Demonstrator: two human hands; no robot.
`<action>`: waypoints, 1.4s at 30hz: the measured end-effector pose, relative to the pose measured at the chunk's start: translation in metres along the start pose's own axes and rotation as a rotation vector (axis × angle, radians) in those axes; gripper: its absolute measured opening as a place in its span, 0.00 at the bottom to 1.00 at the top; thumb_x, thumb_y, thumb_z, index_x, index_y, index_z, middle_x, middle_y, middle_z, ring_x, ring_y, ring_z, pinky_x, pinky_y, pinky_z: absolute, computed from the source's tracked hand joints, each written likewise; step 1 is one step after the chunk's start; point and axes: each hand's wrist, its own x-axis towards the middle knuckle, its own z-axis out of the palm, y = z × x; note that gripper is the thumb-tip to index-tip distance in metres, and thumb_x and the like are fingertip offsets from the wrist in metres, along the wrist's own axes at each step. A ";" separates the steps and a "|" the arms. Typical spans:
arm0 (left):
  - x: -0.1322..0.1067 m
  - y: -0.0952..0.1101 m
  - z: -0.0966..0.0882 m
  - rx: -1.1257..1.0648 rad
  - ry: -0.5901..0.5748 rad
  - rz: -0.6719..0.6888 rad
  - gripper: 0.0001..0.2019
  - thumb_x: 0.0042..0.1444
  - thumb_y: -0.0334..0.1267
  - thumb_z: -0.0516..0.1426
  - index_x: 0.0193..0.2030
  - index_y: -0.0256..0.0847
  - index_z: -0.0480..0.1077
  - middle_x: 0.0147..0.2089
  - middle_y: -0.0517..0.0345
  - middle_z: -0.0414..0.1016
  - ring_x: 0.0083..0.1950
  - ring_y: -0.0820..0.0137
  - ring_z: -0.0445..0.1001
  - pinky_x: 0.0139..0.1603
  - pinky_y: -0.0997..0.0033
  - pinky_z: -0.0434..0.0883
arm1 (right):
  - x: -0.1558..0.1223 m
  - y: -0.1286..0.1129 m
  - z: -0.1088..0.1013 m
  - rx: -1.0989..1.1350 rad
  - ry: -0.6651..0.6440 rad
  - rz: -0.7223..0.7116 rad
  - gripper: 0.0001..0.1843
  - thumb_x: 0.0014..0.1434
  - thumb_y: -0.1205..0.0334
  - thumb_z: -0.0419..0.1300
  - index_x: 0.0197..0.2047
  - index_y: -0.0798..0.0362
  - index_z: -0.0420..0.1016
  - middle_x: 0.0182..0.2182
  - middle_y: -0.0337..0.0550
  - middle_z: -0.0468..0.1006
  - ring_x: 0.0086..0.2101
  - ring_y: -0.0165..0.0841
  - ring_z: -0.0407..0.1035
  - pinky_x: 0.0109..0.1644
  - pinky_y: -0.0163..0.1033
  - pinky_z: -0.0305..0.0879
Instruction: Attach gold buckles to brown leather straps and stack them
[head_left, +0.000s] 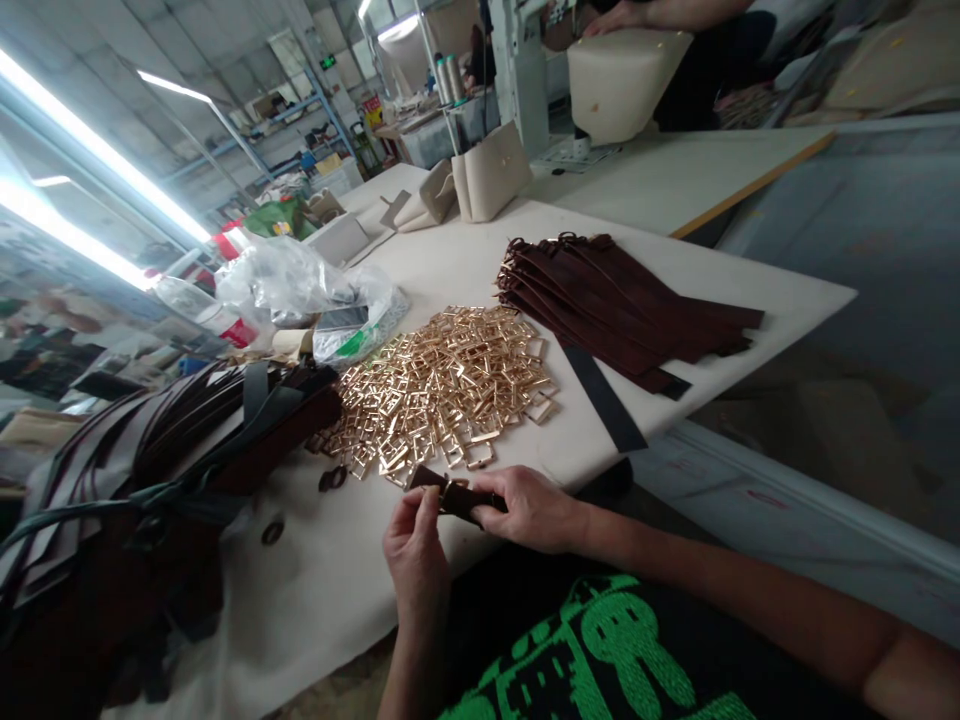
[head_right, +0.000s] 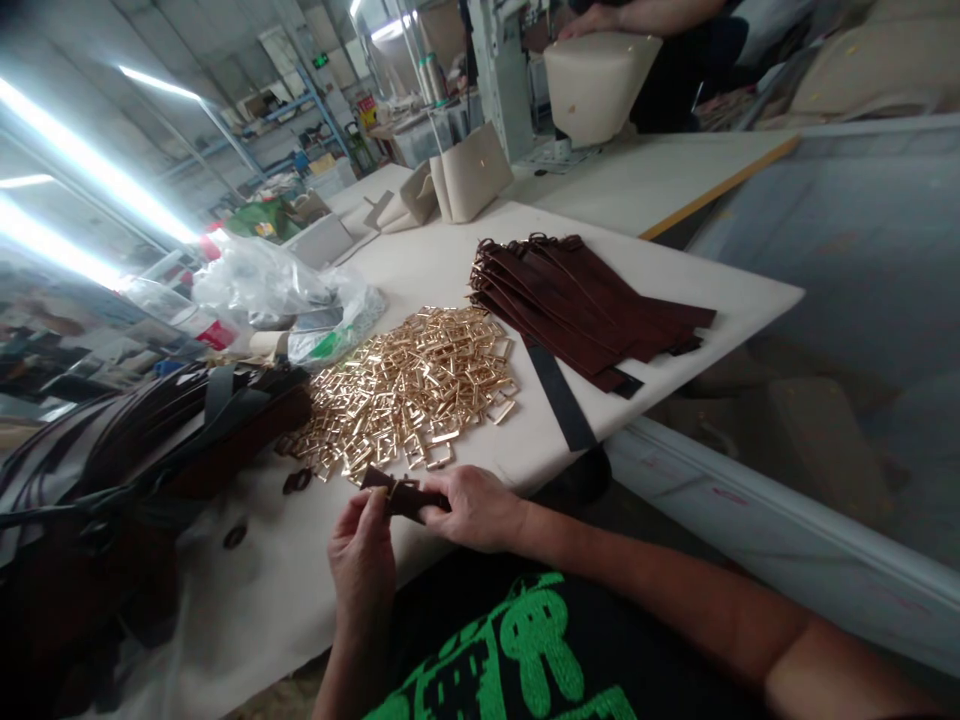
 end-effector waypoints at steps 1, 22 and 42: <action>0.001 0.003 0.001 -0.044 0.013 0.000 0.12 0.45 0.45 0.69 0.28 0.39 0.75 0.29 0.62 0.78 0.33 0.71 0.75 0.42 0.71 0.71 | -0.002 -0.001 0.000 0.006 -0.013 0.002 0.03 0.56 0.67 0.59 0.32 0.53 0.75 0.25 0.35 0.73 0.26 0.29 0.65 0.29 0.32 0.54; -0.001 -0.007 0.013 -0.319 0.060 -0.178 0.33 0.41 0.39 0.72 0.56 0.47 0.68 0.35 0.61 0.80 0.33 0.73 0.78 0.38 0.75 0.72 | 0.005 0.006 0.023 0.187 0.098 -0.093 0.05 0.58 0.68 0.53 0.33 0.54 0.69 0.27 0.38 0.72 0.29 0.32 0.65 0.33 0.34 0.60; -0.003 0.002 0.017 -0.362 -0.175 -0.425 0.22 0.40 0.35 0.70 0.44 0.43 0.70 0.34 0.62 0.74 0.32 0.73 0.74 0.31 0.76 0.70 | 0.006 0.009 0.030 0.213 0.101 -0.086 0.11 0.66 0.60 0.49 0.32 0.53 0.64 0.27 0.39 0.70 0.29 0.32 0.65 0.33 0.35 0.59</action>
